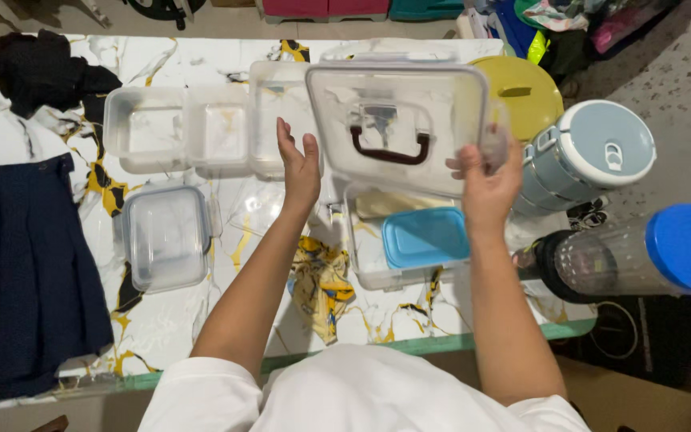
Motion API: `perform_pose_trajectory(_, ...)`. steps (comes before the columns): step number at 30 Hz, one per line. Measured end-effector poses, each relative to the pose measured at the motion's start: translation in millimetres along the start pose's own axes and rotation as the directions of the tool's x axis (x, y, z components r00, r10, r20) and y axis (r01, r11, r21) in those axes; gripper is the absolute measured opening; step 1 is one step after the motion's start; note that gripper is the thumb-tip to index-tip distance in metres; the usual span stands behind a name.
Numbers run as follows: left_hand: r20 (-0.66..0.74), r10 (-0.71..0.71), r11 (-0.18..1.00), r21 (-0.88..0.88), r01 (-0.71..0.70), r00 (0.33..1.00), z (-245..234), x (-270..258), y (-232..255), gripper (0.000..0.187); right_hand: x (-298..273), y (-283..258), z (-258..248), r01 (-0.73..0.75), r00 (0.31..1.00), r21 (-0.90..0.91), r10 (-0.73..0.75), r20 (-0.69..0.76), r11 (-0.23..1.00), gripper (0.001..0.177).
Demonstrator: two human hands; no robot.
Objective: The person opens and closes several plastic food containers, wipes them with a cloth, and stacks them on a table. They also handle a blue rubber seal and a tiered lunch box, arranging items in a tidy manner.
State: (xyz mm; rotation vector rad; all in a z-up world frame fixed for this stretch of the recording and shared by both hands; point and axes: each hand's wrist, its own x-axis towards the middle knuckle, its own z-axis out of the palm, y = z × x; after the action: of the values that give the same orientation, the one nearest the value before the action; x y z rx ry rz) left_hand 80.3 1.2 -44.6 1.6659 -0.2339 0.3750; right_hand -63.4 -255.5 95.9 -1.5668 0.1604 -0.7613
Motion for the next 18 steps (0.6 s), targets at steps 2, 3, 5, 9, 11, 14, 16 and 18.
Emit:
perform_pose_trajectory(2,0.069,-0.092,0.995,-0.041,0.094,0.993,-6,-11,-3,0.069,2,-4,-14,-0.12,0.993,0.04,0.12,0.0,0.992,0.049)
perform_pose_trajectory(3,0.104,-0.134,0.988,-0.06,0.141,0.986,-7,-16,-1,0.068,5,-3,-22,-0.177,0.984,0.059,0.177,0.003,0.982,0.052)
perform_pose_trajectory(5,0.104,-0.196,0.979,0.082,0.188,0.975,-12,-29,12,0.063,6,11,-39,-0.316,0.947,0.092,0.319,-0.024,0.944,0.051)
perform_pose_trajectory(9,0.122,-0.381,0.906,0.247,0.343,0.917,-25,-58,52,0.061,3,67,-89,-0.46,0.887,-0.052,0.457,-0.07,0.886,0.039)
perform_pose_trajectory(11,0.17,-0.391,0.887,0.33,0.322,0.904,-25,-77,69,0.064,0,107,-112,-0.474,0.88,-0.204,0.455,-0.132,0.857,0.042)
perform_pose_trajectory(14,0.174,-0.463,0.825,0.441,0.352,0.869,-15,-99,81,0.066,-5,165,-141,-0.162,0.987,-0.661,0.123,-0.106,0.733,0.046)
perform_pose_trajectory(16,0.139,-0.461,0.798,0.497,0.341,0.877,-7,-107,79,0.067,-9,198,-156,-0.039,0.999,-0.753,0.012,-0.041,0.657,0.05)
perform_pose_trajectory(18,0.095,-0.39,0.793,0.54,0.282,0.916,2,-111,72,0.068,-16,224,-163,-0.129,0.991,-0.642,0.112,-0.067,0.756,0.055)
